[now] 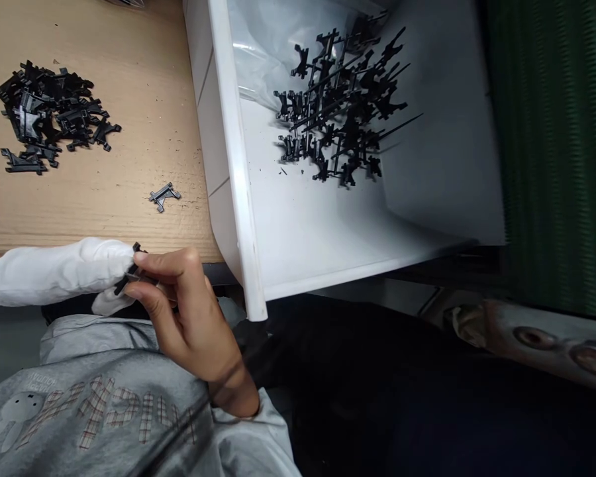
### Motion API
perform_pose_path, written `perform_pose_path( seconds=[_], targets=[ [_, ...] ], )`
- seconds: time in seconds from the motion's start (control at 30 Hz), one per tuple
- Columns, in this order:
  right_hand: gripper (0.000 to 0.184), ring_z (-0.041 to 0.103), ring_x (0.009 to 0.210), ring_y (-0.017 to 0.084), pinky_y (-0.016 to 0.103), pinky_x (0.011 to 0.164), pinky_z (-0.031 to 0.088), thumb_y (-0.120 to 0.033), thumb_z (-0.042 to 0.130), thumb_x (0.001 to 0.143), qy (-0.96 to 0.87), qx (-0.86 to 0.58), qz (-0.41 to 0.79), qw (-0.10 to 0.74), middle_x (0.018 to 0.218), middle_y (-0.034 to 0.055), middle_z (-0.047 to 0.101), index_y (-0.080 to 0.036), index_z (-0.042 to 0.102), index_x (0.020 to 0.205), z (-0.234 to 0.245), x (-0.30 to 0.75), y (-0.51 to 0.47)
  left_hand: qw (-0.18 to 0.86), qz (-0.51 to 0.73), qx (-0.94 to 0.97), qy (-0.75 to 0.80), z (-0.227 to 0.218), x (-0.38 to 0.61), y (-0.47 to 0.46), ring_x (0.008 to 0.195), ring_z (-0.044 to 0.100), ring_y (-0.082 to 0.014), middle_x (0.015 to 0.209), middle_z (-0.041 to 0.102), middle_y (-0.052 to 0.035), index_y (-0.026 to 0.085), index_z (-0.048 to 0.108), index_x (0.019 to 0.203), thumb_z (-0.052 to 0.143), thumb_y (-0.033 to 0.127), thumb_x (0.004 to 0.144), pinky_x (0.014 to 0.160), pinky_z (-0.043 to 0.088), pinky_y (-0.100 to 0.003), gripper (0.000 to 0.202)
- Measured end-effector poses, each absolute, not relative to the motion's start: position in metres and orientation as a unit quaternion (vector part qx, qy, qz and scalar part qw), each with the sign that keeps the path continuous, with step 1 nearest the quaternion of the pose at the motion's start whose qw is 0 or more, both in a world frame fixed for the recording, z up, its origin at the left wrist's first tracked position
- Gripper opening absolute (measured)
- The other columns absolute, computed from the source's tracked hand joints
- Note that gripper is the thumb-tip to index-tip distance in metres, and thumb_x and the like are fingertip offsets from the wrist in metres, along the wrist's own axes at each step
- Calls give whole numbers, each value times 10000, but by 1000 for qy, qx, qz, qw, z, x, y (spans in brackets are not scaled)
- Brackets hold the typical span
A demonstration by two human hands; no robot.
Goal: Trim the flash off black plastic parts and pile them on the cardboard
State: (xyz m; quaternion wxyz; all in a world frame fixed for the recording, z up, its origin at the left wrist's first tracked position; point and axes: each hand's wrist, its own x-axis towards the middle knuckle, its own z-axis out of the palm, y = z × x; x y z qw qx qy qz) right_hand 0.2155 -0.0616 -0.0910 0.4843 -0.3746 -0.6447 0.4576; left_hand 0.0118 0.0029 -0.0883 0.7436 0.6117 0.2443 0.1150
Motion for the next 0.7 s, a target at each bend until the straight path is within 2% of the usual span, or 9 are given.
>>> perform_pose_path(
  seconds=[0.13,0.3,0.5,0.63,0.7],
  targets=[
    [518,813,991,185,277,814,721,-51,756,990,-652,-370,446,489,1081,-1,770,-353,686,1405,-90,215,-60,759,109,593,245,-86,11,4,700,488,-140,691,526,37,244,477,730,313,600,1052,761,457,-258,507],
    [512,804,983,185,273,771,718,-37,724,1001,-659,-363,440,491,1089,12,775,-352,675,1403,-89,215,-59,759,141,595,226,-88,11,5,709,493,-112,692,523,59,245,488,730,363,386,1063,800,435,-213,383],
    [537,802,978,161,236,764,712,-68,735,1010,-661,-365,437,488,1112,5,751,-348,649,1459,-89,215,-62,772,118,577,239,-90,10,3,671,478,-99,670,524,54,230,492,694,352,534,1101,736,422,-220,527],
    [516,801,991,165,232,776,708,-56,738,1003,-665,-365,436,484,1108,9,754,-332,655,1430,-90,216,-62,760,124,590,243,-88,11,3,652,472,-87,652,511,62,229,482,693,350,462,1102,725,432,-191,488],
    [511,803,986,166,234,776,709,-43,733,998,-667,-363,435,483,1106,8,758,-330,655,1414,-89,216,-61,749,120,602,248,-85,12,3,648,496,-96,646,530,52,237,481,676,322,488,1073,724,464,-194,496]
  ],
)
